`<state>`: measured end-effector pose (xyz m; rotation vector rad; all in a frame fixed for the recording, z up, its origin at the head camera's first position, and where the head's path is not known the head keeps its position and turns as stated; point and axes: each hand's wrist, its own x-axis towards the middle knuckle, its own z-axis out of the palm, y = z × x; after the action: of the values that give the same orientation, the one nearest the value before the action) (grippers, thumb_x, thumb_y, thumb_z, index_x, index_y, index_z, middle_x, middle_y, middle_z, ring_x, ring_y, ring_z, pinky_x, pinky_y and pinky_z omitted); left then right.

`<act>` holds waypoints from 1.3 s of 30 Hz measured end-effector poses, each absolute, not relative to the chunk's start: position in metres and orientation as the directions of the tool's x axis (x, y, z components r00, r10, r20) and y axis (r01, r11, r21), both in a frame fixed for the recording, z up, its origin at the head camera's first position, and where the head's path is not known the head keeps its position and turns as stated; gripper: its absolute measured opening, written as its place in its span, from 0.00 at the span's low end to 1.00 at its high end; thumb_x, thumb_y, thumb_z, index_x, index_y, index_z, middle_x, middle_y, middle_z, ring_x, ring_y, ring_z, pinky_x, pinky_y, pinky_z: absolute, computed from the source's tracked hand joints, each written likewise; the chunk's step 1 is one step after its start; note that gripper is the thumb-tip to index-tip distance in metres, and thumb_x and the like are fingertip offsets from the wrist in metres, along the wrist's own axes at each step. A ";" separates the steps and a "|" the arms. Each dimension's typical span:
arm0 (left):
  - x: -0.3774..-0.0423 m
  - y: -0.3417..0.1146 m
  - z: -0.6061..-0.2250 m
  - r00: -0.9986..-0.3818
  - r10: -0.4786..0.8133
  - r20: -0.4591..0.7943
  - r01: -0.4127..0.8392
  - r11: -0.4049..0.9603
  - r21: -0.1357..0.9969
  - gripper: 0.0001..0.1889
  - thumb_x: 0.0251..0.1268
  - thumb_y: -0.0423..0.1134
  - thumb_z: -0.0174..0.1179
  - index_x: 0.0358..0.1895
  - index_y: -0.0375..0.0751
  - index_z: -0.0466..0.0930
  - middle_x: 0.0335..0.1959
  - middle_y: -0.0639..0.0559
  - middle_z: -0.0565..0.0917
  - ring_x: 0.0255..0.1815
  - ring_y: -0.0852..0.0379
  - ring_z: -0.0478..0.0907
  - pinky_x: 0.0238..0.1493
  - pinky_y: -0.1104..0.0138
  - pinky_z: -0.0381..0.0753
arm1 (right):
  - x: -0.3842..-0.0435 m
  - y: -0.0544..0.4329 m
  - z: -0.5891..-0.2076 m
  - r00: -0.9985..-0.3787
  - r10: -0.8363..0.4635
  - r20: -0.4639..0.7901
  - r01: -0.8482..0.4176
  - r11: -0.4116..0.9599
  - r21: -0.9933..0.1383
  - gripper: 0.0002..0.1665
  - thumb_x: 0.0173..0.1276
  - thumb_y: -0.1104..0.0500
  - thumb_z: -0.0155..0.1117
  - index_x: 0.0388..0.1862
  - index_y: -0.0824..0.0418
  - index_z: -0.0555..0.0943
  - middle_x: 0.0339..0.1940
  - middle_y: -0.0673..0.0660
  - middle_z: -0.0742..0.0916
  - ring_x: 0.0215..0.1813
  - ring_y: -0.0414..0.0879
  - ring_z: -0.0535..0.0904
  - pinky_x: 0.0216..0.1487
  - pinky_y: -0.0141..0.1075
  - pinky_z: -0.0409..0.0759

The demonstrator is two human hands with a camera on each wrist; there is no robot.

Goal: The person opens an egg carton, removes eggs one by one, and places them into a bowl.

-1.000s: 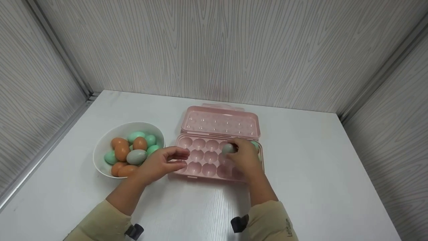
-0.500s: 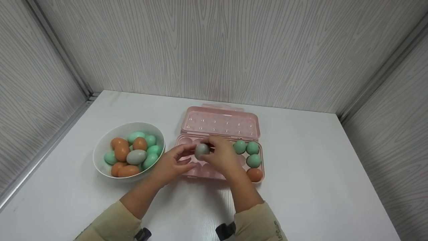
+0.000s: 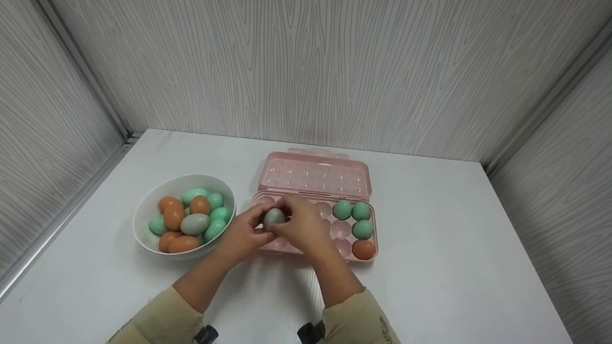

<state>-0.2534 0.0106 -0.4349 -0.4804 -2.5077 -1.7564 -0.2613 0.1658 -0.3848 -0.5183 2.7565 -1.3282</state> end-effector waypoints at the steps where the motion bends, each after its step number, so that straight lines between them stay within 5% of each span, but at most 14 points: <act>1: -0.253 0.010 -0.435 -0.954 0.227 0.197 0.264 0.317 0.911 0.27 0.51 0.36 0.66 0.58 0.48 0.72 0.55 0.51 0.75 0.54 0.56 0.73 0.54 0.64 0.75 | -0.261 0.165 -0.385 -0.944 -0.313 0.106 -0.279 0.582 -0.764 0.18 0.49 0.59 0.74 0.39 0.55 0.79 0.39 0.50 0.84 0.45 0.44 0.80 0.49 0.39 0.79; 6: -0.253 0.001 -0.432 -0.963 0.214 0.162 0.227 0.334 0.915 0.27 0.51 0.39 0.66 0.58 0.53 0.72 0.55 0.55 0.75 0.54 0.57 0.73 0.54 0.65 0.74 | -0.260 0.164 -0.382 -0.939 -0.329 0.101 -0.281 0.564 -0.777 0.16 0.52 0.58 0.72 0.40 0.54 0.79 0.39 0.49 0.84 0.47 0.44 0.80 0.50 0.39 0.78; 18: -0.251 -0.050 -0.423 -0.991 0.057 0.117 0.129 0.299 0.946 0.28 0.49 0.43 0.69 0.56 0.48 0.72 0.53 0.53 0.74 0.54 0.55 0.72 0.57 0.60 0.72 | -0.266 0.173 -0.388 -0.939 -0.332 0.091 -0.267 0.534 -0.802 0.11 0.57 0.56 0.68 0.39 0.55 0.80 0.36 0.51 0.84 0.43 0.43 0.80 0.47 0.36 0.80; 39: -0.240 -0.150 -0.439 -0.995 -0.101 -0.024 -0.058 0.351 0.935 0.27 0.54 0.37 0.64 0.58 0.44 0.66 0.58 0.48 0.70 0.60 0.53 0.66 0.62 0.60 0.66 | -0.269 0.174 -0.388 -0.930 -0.358 0.090 -0.272 0.501 -0.821 0.09 0.59 0.58 0.66 0.39 0.58 0.81 0.35 0.51 0.84 0.41 0.44 0.79 0.42 0.36 0.79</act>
<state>-0.2400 -0.1499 -0.4388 0.1499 -2.5507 -1.7629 -0.2691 0.1743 -0.3884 -0.5558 2.6417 -1.4194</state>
